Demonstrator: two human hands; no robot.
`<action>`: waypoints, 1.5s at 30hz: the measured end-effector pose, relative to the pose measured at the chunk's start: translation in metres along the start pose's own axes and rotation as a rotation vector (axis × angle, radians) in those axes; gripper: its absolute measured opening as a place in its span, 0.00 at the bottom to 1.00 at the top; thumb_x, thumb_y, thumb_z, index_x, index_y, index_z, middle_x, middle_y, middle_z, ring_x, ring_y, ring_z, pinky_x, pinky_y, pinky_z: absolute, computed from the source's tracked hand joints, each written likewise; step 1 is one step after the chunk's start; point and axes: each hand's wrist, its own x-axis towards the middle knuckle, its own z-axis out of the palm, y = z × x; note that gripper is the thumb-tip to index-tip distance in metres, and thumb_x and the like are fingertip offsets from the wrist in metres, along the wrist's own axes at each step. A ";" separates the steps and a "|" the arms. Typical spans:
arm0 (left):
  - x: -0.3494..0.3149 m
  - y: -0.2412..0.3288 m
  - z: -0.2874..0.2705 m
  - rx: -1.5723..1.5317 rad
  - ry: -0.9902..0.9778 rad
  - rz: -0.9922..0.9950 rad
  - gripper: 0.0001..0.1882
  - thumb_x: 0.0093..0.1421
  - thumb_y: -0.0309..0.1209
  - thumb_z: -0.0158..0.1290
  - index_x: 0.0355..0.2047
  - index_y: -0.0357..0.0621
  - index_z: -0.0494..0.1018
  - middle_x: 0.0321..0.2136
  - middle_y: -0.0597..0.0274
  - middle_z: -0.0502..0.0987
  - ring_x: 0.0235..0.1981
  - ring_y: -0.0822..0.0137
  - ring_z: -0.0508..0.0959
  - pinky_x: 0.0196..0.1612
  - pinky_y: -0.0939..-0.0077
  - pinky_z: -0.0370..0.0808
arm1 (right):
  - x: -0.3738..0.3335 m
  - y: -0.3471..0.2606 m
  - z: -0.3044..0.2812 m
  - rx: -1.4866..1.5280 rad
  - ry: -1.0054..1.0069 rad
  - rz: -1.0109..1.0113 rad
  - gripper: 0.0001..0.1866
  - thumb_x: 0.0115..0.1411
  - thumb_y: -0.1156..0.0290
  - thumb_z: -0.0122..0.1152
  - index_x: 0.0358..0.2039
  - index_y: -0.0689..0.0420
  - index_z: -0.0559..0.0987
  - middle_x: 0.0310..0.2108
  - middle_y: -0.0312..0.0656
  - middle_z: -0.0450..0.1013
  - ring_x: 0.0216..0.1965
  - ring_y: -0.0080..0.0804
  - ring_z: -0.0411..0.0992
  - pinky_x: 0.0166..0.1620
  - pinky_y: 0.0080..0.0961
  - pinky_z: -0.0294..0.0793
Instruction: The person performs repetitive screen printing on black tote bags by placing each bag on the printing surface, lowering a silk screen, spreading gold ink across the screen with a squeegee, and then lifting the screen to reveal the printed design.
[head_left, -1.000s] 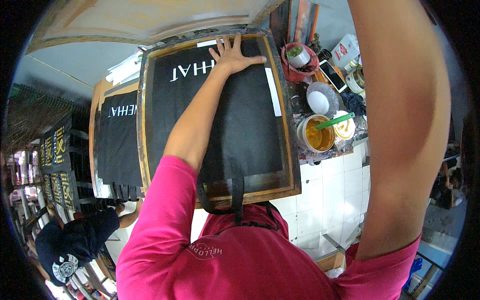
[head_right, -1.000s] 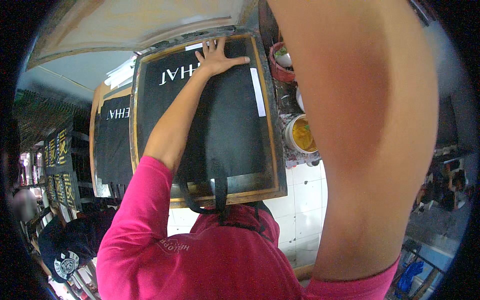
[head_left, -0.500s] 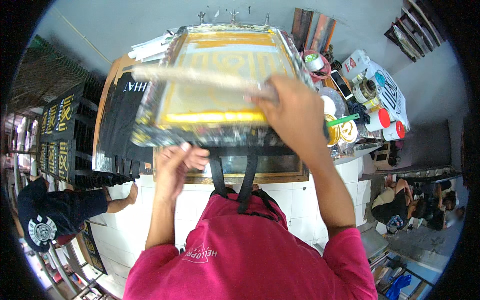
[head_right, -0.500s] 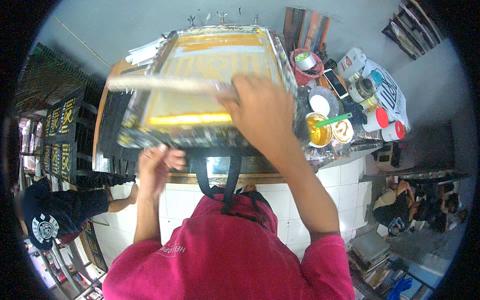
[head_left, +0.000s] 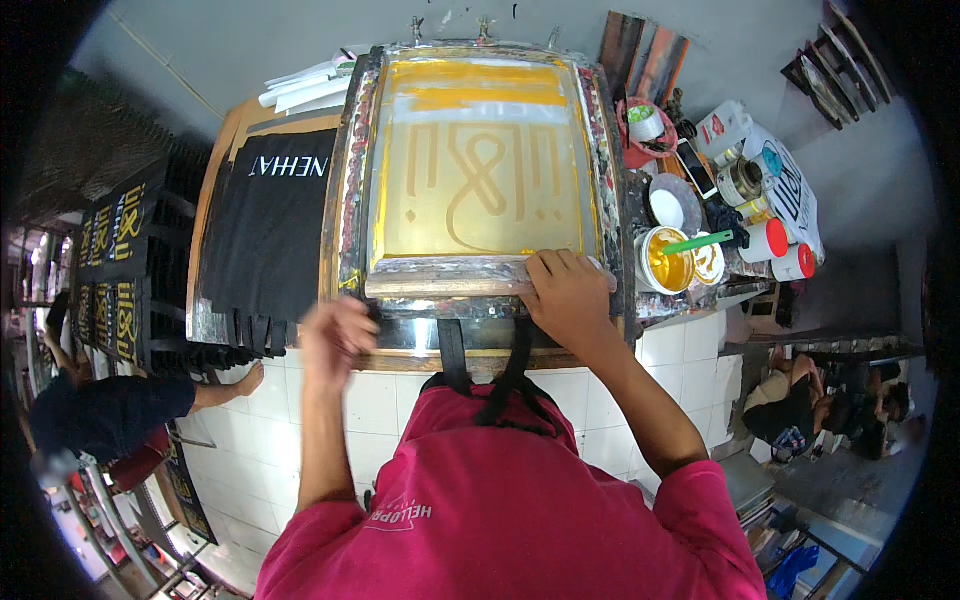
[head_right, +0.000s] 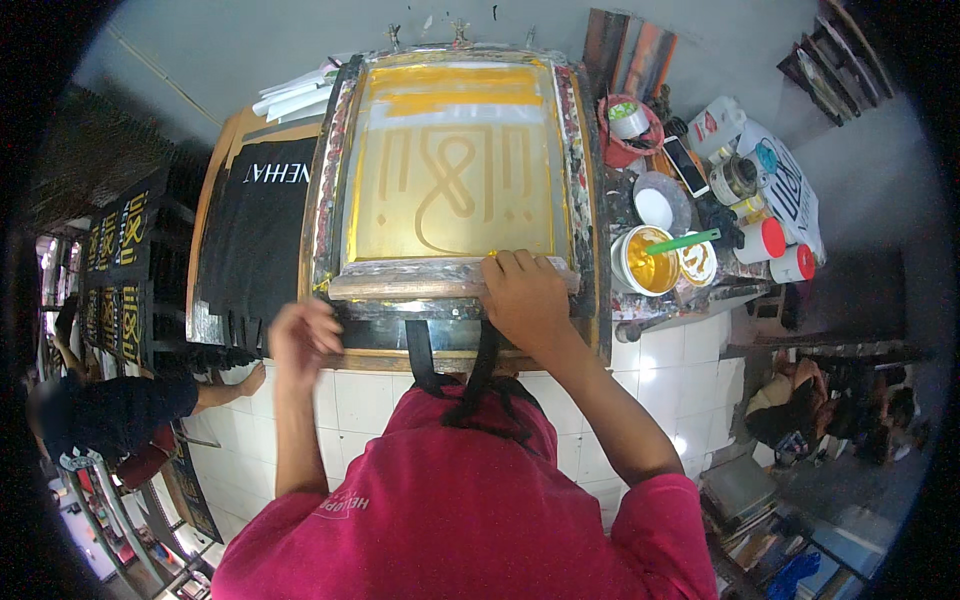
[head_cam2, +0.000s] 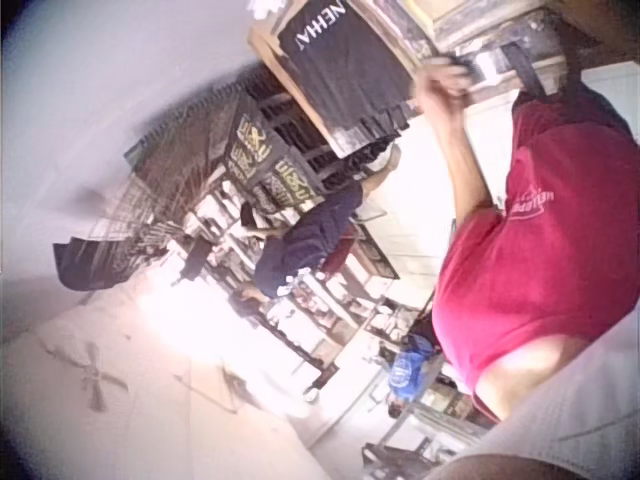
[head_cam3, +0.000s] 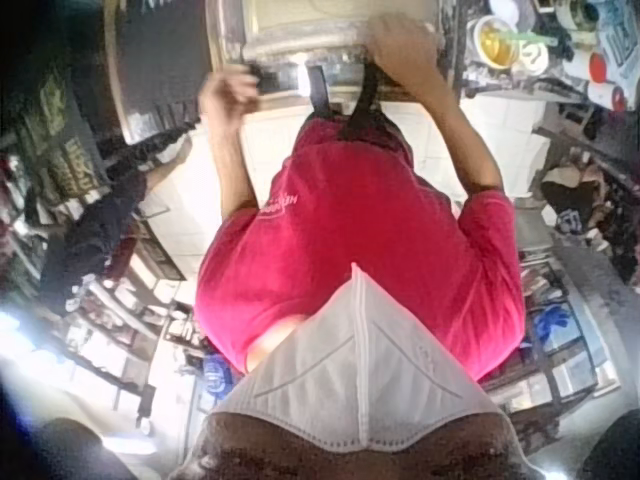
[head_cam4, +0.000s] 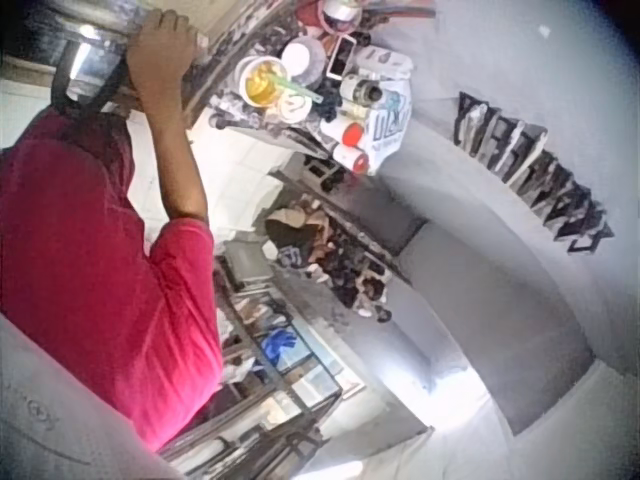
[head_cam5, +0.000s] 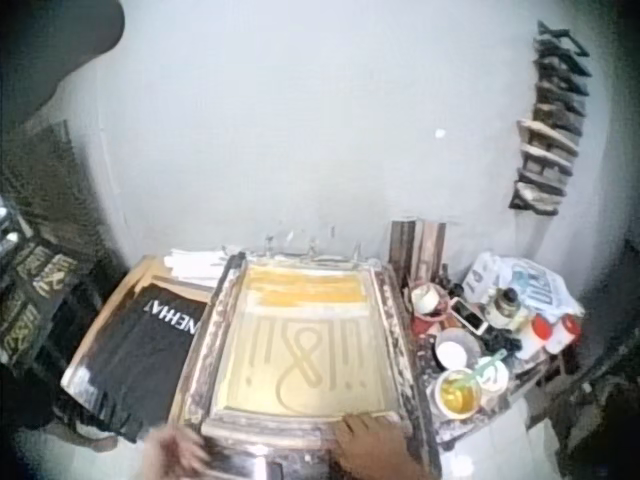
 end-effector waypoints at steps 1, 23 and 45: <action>0.014 0.021 0.005 -0.019 0.122 0.207 0.18 0.71 0.39 0.44 0.36 0.36 0.75 0.20 0.58 0.77 0.20 0.70 0.78 0.26 0.76 0.77 | 0.001 -0.001 -0.001 0.012 -0.010 0.015 0.19 0.45 0.64 0.72 0.36 0.55 0.78 0.35 0.41 0.76 0.39 0.41 0.76 0.40 0.39 0.76; 0.261 0.036 0.142 1.541 -0.768 0.904 0.34 0.63 0.23 0.49 0.70 0.43 0.56 0.50 0.58 0.78 0.60 0.53 0.68 0.67 0.59 0.57 | 0.005 -0.008 -0.003 0.071 -0.073 0.157 0.21 0.36 0.65 0.74 0.33 0.53 0.77 0.37 0.38 0.77 0.42 0.38 0.77 0.41 0.38 0.76; 0.004 0.125 -0.055 1.602 0.368 0.301 0.08 0.59 0.25 0.61 0.29 0.30 0.77 0.21 0.51 0.78 0.24 0.68 0.78 0.29 0.70 0.72 | 0.001 -0.008 -0.001 0.112 0.007 0.143 0.20 0.38 0.65 0.70 0.34 0.53 0.77 0.36 0.37 0.76 0.40 0.36 0.77 0.40 0.36 0.76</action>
